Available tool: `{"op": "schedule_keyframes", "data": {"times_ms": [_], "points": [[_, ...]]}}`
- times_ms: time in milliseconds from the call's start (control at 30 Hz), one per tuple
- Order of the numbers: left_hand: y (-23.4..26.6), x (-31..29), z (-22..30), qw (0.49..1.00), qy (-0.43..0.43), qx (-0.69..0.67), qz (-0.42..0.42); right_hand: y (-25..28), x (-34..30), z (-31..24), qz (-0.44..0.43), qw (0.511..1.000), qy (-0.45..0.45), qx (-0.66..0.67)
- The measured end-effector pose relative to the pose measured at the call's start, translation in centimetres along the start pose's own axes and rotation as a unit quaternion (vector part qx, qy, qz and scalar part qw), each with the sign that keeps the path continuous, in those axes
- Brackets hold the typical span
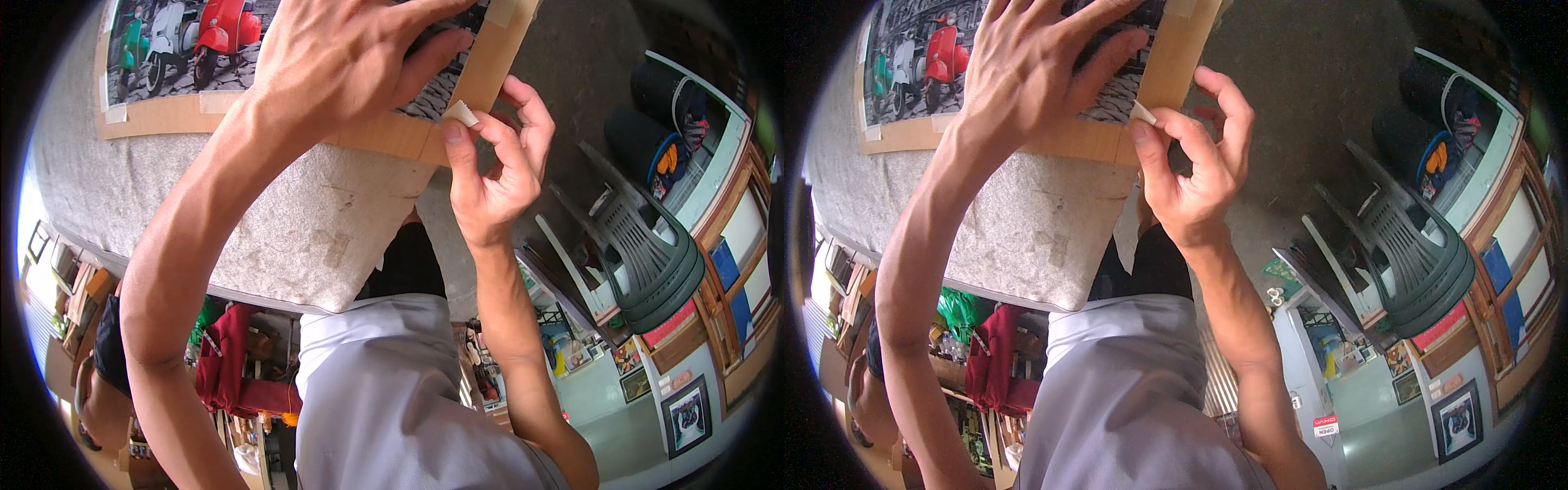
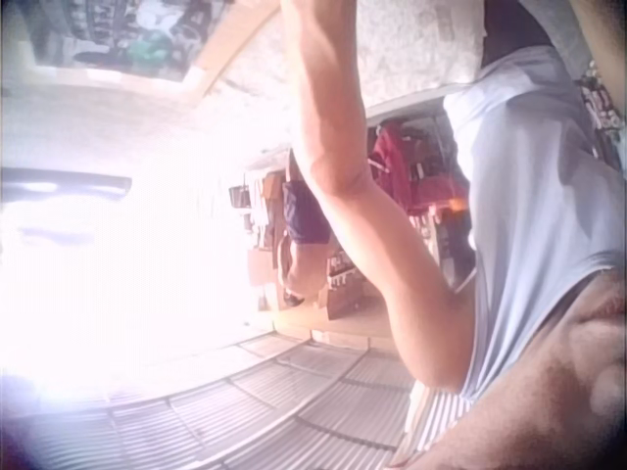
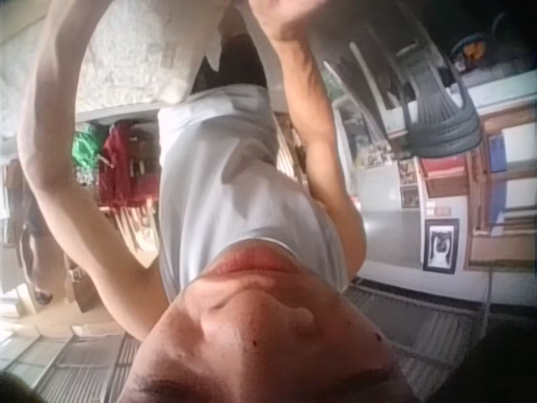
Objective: The person tapes a printed photograph onto a cardboard backing using small pieces of adhesive tape, then places the mounted photo into a black frame. The person smooths the tape and adjusts the photo position before inserting it into the frame.
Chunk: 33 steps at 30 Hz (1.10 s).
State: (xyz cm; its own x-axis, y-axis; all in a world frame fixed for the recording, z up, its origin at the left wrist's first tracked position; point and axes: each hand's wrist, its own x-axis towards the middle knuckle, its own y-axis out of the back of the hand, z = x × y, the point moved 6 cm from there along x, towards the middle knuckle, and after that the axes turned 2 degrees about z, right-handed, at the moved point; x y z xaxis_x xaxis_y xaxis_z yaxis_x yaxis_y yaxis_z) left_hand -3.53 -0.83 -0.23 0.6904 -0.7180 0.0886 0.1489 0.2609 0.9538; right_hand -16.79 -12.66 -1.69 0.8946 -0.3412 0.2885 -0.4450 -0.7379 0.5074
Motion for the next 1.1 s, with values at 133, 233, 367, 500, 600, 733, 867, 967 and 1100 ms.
{"op": "schedule_keyframes", "data": {"times_ms": [133, 233, 367, 500, 600, 733, 867, 967, 1100], "points": [[0.0, 0.0, 0.0, 1.0, 0.0, 0.0, 0.001, 0.1, 0.1, -0.2, -0.005, 1.0, 0.009, -0.016], [-0.1, 0.0, 0.0, 1.0, 0.001, 0.002, -0.001, 0.2, 0.6, -0.6, -0.012, 0.999, 0.017, -0.025], [-0.1, 0.0, 0.0, 1.0, 0.002, -0.002, -0.005, 0.3, 0.8, -0.8, -0.018, 0.999, -0.019, -0.02], [-0.2, 0.0, 0.0, 1.0, 0.005, 0.0, -0.009, 0.6, 1.1, -1.3, -0.043, 0.996, -0.043, -0.064], [-0.2, 0.0, 0.0, 1.0, 0.009, 0.003, -0.015, 0.9, 1.7, -1.6, -0.046, 0.994, -0.027, -0.098], [-0.3, 0.1, 0.0, 1.0, 0.01, 0.004, -0.019, 1.4, 2.9, -1.0, -0.046, 0.994, -0.056, -0.078], [0.0, 0.3, 0.0, 1.0, 0.012, 0.003, -0.027, 1.1, 3.1, 0.0, -0.068, 0.996, -0.056, -0.013], [-0.1, 0.2, 0.0, 0.999, 0.013, 0.001, -0.029, 0.9, 3.5, 0.3, -0.064, 0.995, -0.078, 0.02], [0.0, 0.2, 0.0, 0.999, 0.01, 0.001, -0.037, 0.8, 3.9, 1.0, -0.058, 0.995, -0.076, 0.03]]}}
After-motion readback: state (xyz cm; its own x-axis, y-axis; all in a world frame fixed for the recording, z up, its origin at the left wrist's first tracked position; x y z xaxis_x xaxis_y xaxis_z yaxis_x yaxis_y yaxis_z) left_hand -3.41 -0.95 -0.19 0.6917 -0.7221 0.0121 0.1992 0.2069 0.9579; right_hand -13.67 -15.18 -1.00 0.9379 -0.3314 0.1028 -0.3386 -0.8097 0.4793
